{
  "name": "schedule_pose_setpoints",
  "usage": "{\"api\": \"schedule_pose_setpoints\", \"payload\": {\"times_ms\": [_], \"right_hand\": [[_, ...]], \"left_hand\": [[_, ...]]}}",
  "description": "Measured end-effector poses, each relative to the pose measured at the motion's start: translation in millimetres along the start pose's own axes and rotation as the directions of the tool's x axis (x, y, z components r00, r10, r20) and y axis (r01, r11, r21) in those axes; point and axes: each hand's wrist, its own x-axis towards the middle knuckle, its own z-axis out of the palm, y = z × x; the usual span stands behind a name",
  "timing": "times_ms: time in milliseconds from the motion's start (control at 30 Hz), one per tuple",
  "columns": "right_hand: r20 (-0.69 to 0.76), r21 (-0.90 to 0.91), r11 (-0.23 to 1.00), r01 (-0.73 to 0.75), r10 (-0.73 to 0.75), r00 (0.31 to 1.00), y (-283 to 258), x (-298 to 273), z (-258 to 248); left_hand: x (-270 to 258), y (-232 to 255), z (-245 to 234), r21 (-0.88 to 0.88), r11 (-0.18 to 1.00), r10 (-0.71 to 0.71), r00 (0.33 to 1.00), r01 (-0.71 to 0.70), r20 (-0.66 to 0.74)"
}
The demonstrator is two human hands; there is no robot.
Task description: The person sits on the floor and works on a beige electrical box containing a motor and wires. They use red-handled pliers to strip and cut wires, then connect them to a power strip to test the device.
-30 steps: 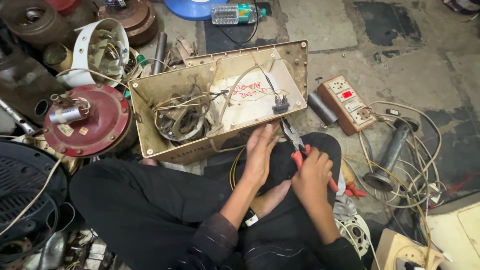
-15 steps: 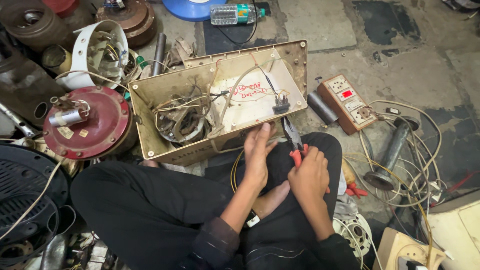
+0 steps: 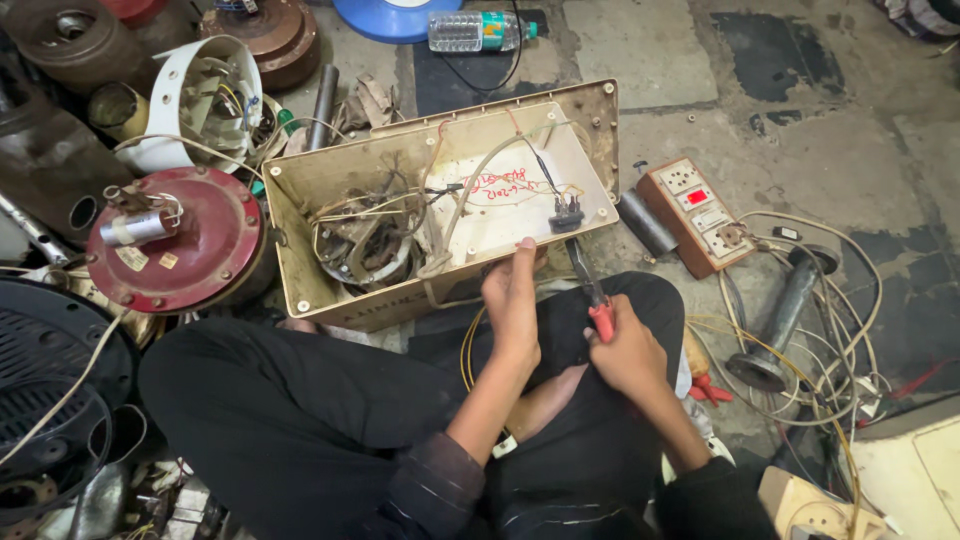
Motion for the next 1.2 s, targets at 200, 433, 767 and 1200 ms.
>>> {"api": "schedule_pose_setpoints", "payload": {"times_ms": [200, 433, 767, 1200], "right_hand": [[0.160, 0.510, 0.845, 0.161, -0.278, 0.947, 38, 24, 18], [0.124, 0.526, 0.836, 0.156, -0.257, 0.958, 23, 14, 14], [-0.007, 0.209, 0.975, 0.082, -0.082, 0.997, -1, -8, 8], [0.468, 0.833, 0.023, -0.552, -0.562, 0.682, 21, -2, 41]], "left_hand": [[0, 8, -1, -0.049, 0.999, 0.026, 0.999, -0.024, 0.026], [0, 12, -1, -0.054, 0.998, -0.033, 0.998, 0.036, 0.058], [2, 16, -5, -0.005, 0.997, -0.070, 0.995, 0.071, 0.072], [5, 13, -12, -0.036, 0.989, -0.143, 0.988, 0.145, 0.055]]}}
